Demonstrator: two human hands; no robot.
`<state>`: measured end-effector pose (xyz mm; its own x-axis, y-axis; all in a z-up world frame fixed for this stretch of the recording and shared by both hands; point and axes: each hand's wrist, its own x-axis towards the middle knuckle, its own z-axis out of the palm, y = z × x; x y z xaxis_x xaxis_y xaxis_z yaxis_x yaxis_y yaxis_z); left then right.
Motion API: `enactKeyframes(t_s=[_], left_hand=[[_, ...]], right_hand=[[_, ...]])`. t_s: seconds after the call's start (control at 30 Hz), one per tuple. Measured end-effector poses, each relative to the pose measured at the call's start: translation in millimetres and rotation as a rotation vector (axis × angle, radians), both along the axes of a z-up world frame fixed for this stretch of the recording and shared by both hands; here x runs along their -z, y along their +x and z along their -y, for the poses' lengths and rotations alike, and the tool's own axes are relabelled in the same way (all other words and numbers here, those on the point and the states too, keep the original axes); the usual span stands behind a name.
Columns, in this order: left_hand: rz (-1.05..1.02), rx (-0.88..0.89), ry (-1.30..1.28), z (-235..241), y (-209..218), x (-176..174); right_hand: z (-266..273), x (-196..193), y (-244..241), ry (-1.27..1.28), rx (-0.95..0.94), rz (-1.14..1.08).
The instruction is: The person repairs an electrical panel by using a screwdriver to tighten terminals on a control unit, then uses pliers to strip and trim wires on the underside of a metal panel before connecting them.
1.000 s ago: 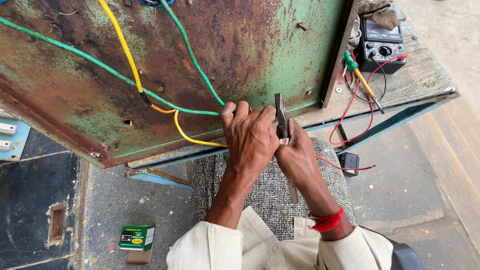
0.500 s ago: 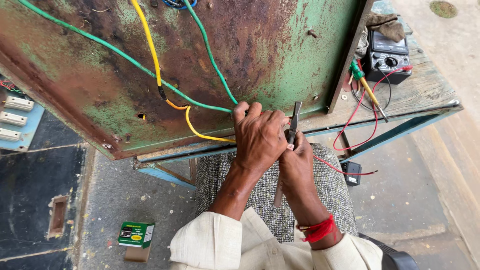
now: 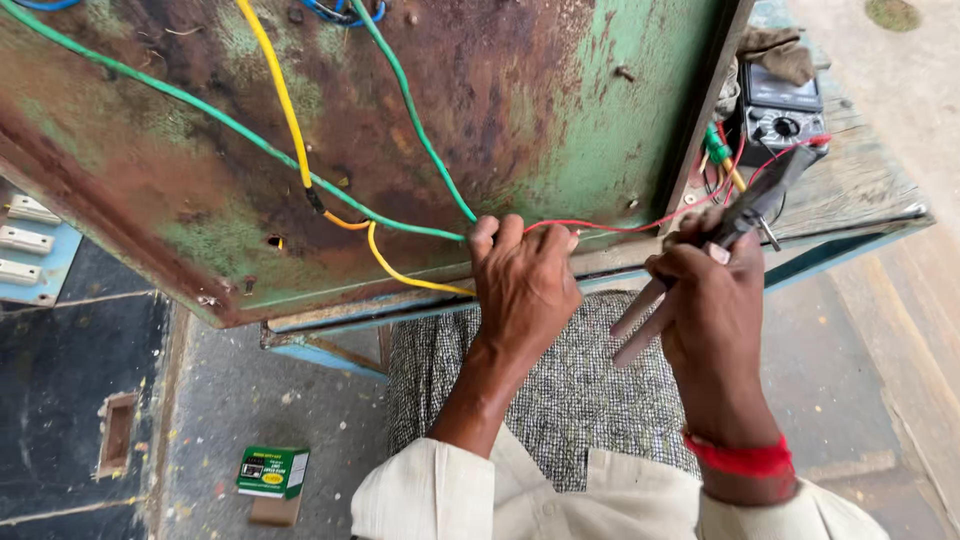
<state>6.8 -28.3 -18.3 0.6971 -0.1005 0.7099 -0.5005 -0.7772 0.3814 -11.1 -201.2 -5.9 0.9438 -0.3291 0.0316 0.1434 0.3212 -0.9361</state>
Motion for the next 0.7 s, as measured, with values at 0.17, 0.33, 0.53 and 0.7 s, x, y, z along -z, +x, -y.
enactKeyframes(t_s=[0.17,0.33,0.53,0.7], left_hand=[[-0.048,0.089,-0.052,-9,-12,-6],[-0.087,0.115,-0.057,-14,-11,-10],[-0.081,0.127,-0.050,-17,-12,-9],[-0.080,0.119,-0.047,-17,-12,-9]], right_hand=[[-9,-3,-12,-0.027,-0.266,-0.198],[-12,23,-13,-0.146,-0.452,-0.338],[-6,45,-19,0.051,-0.543,-0.377],[-3,24,-10,0.432,-0.598,-0.320]])
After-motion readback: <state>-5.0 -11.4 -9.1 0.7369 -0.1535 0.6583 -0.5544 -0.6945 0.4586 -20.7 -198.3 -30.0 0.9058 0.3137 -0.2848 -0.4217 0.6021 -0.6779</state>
